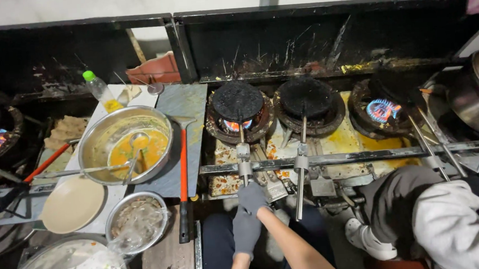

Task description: Preparing and cooking savory crepes on multiple small gas burners simultaneously.

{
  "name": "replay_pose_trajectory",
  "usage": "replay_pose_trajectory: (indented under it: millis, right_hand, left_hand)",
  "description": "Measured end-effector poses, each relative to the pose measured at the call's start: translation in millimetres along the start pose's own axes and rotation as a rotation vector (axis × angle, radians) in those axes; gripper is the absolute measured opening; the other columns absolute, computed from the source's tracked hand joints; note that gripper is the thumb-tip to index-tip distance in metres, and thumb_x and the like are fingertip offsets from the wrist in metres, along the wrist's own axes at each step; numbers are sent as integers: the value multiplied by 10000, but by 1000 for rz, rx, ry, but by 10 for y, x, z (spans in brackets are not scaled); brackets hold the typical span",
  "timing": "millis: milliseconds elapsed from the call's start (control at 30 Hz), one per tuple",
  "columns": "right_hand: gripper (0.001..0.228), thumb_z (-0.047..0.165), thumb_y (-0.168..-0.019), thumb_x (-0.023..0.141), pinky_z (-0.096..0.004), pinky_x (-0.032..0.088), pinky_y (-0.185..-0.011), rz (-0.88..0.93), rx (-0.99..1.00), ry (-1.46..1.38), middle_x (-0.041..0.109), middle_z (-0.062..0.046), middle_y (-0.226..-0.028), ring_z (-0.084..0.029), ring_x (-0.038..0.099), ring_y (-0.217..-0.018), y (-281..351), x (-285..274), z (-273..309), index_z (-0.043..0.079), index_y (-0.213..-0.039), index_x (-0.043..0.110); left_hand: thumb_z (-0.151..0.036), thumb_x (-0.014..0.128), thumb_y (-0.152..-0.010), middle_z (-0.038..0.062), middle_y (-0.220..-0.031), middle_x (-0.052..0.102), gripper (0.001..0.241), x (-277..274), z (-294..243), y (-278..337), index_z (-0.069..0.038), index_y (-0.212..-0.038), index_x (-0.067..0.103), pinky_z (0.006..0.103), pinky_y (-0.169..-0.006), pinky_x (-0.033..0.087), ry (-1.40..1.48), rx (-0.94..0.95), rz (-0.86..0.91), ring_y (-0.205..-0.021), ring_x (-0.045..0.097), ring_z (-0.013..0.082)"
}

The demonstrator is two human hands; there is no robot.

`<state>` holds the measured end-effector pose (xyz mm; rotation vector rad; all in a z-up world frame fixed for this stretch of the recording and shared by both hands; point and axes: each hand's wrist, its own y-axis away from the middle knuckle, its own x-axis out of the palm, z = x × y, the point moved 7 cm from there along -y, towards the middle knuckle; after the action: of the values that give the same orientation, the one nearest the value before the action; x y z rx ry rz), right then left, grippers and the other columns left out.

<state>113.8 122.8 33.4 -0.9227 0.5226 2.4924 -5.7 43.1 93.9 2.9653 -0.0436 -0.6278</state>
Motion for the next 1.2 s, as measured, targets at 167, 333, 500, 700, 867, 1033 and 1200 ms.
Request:
replay_pose_trajectory:
  millis: [167,333,500,700,867,1033,1200]
  right_hand:
    - [460,398,-898,601,-522,566,-857,9,14,11,711,-322,-929,-470,704,-957,-45,20,-39,-43,-915,728]
    - [464,390,-900,582,-517,563,-863,19,-23,18,709,-328,-940,-472,703,-958,-110,111,-129,-52,-909,725]
    - [436,359,-936,513,-522,559,-867,60,-194,190,707,-310,-976,-467,702,-964,-147,226,-116,-17,-922,733]
    - [452,390,-891,581,-516,563,-852,29,6,-9,709,-316,-907,-466,709,-936,-21,5,-12,-38,-896,727]
    - [473,392,-909,571,-517,569,-837,27,-30,1,707,-326,-885,-474,708,-918,-62,55,-80,-53,-872,727]
    - [480,399,-912,555,-518,562,-873,49,-10,19,713,-319,-927,-470,706,-955,-23,29,-36,-46,-909,734]
    - [478,402,-887,574,-512,549,-916,42,-1,13,709,-328,-994,-472,695,-1009,-20,-22,-9,-42,-970,731]
  left_hand:
    - [-286,634,-887,244,-984,744,339,-8,-12,15,-59,-1138,657,525,-766,553,-32,-26,11,-945,704,455]
    - [-282,605,-899,253,-985,739,355,-39,-51,50,-70,-1181,637,549,-751,542,6,-13,32,-952,688,473]
    - [-298,603,-918,255,-998,734,355,-29,-67,61,-81,-1197,632,556,-755,535,-18,-59,61,-955,683,478]
    - [-297,607,-888,255,-985,740,387,-40,-54,75,-101,-1222,626,555,-749,539,8,-63,33,-950,685,480]
    - [-337,618,-896,257,-1015,732,411,-76,-132,94,-109,-1237,625,546,-774,542,-29,-144,51,-976,682,476]
    - [-349,623,-887,255,-1020,734,425,-109,-149,124,-109,-1237,627,541,-779,545,-21,-148,52,-979,680,478]
    - [-338,603,-898,254,-1018,736,404,-23,-43,75,-112,-1232,634,536,-773,550,20,-129,41,-971,686,475]
